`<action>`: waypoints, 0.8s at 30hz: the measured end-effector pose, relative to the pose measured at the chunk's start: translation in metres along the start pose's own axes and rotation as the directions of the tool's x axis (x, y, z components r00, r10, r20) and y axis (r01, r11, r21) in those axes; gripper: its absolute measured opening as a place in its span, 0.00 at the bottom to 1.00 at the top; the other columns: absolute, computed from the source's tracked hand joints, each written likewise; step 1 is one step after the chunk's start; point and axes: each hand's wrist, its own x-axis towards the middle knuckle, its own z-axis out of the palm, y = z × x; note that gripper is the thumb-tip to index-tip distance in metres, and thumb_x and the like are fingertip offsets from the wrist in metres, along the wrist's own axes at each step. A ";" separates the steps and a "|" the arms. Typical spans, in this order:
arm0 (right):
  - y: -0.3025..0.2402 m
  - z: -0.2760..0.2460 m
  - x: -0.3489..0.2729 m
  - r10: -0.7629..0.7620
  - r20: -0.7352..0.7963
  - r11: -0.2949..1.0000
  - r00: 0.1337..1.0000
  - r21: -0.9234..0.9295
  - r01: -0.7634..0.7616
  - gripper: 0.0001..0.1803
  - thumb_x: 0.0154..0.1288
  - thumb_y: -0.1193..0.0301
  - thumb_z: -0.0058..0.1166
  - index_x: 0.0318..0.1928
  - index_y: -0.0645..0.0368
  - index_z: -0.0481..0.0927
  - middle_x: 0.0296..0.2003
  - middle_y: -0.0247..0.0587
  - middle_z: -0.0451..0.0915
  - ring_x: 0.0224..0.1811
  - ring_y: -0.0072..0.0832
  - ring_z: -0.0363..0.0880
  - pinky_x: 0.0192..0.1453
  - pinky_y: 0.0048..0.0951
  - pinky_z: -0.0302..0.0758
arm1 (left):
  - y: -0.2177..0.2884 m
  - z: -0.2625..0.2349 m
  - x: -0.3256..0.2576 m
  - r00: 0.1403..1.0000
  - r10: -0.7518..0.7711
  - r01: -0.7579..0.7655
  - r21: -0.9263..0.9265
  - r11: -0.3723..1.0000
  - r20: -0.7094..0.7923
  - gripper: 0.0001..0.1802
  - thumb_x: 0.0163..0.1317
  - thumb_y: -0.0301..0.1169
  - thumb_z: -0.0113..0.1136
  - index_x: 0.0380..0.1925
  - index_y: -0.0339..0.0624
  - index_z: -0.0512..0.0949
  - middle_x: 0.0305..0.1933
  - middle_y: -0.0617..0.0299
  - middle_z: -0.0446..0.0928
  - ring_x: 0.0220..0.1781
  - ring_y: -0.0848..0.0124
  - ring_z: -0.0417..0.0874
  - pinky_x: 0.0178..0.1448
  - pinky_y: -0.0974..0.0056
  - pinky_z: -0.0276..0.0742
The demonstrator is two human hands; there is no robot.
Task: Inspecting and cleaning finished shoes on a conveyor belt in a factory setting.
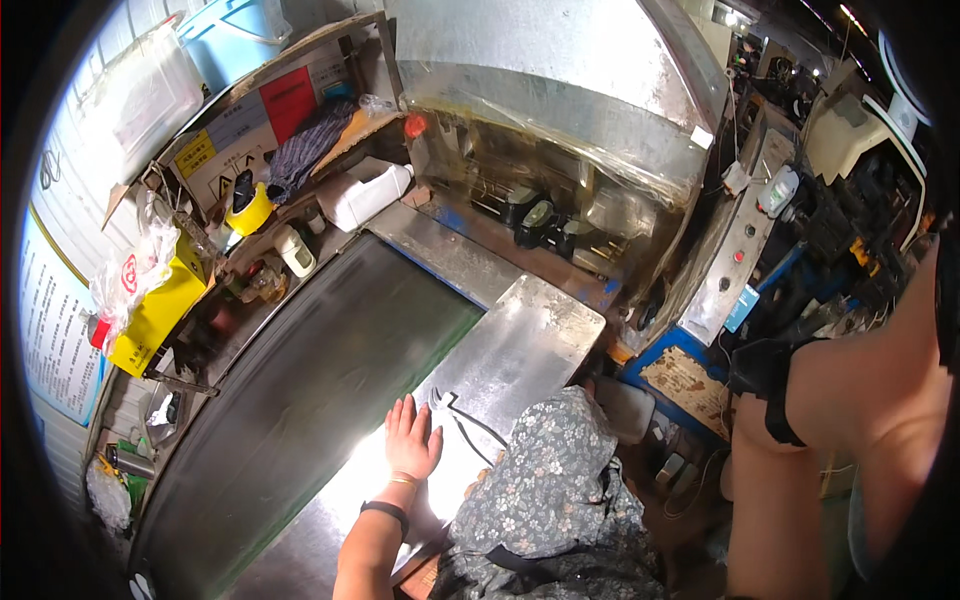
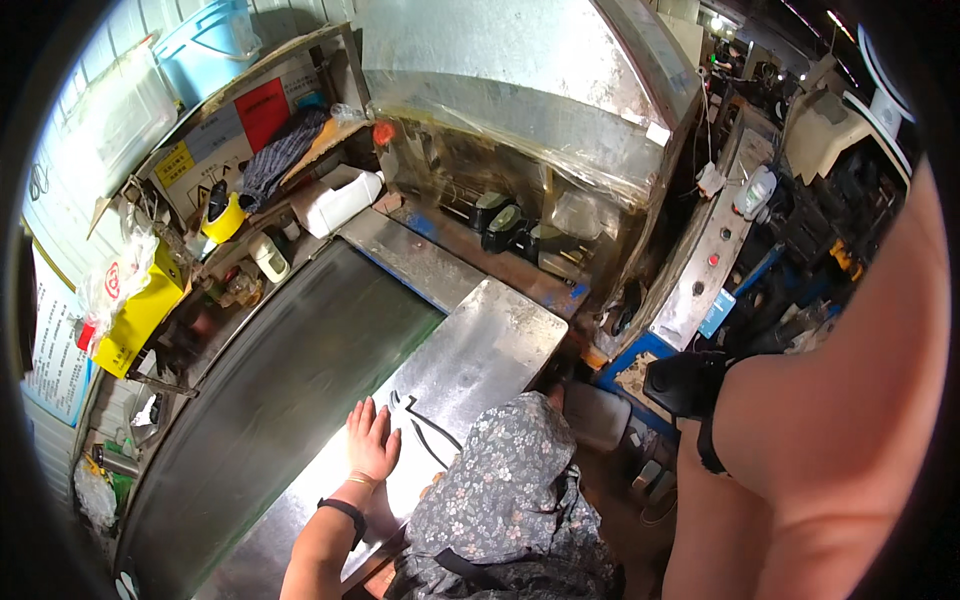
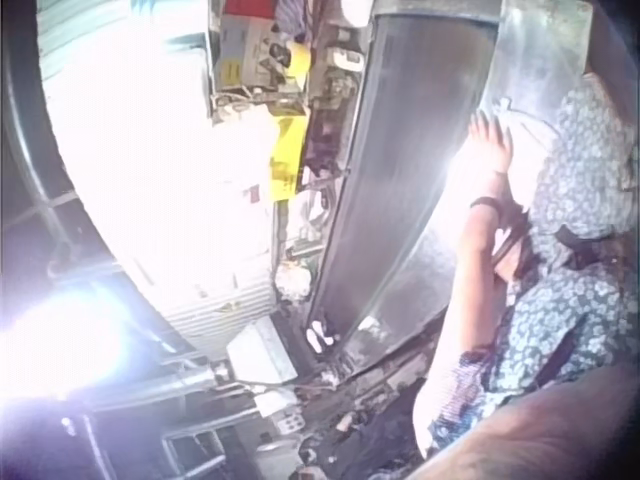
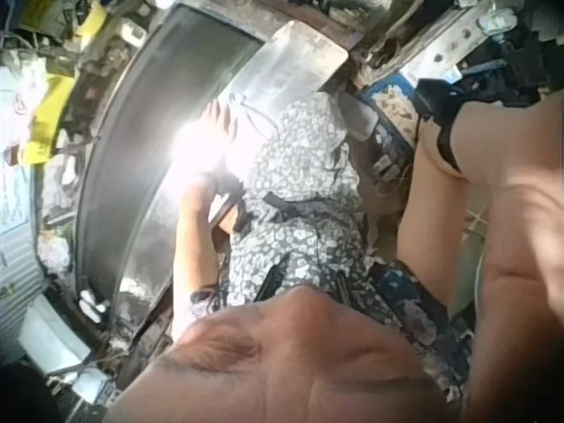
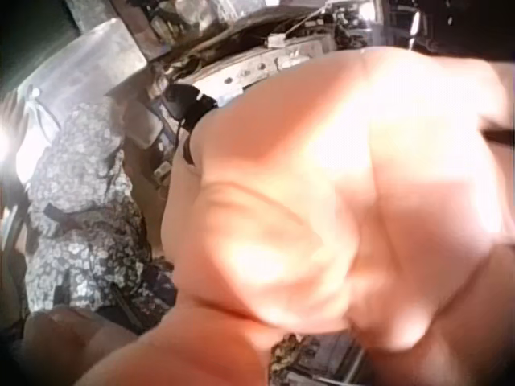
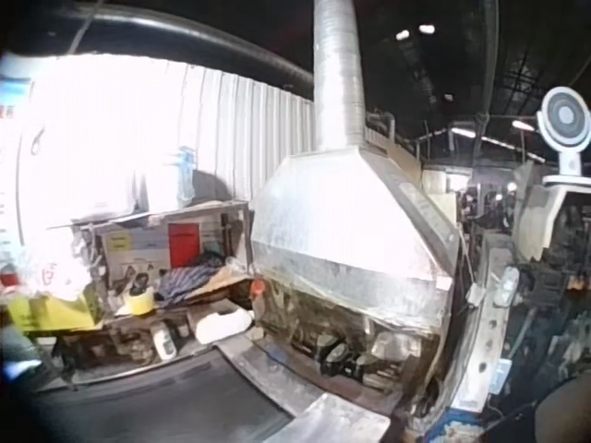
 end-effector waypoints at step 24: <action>-0.012 0.035 -0.137 -0.104 0.188 0.992 0.977 0.090 0.088 0.34 0.65 0.62 0.57 0.67 0.66 0.65 0.57 0.52 0.74 0.57 0.44 0.74 0.65 0.45 0.68 | -0.002 0.006 0.008 0.993 0.032 -0.037 -0.042 0.998 -0.113 0.27 0.60 0.41 0.59 0.57 0.39 0.76 0.69 0.39 0.64 0.71 0.42 0.63 0.75 0.42 0.56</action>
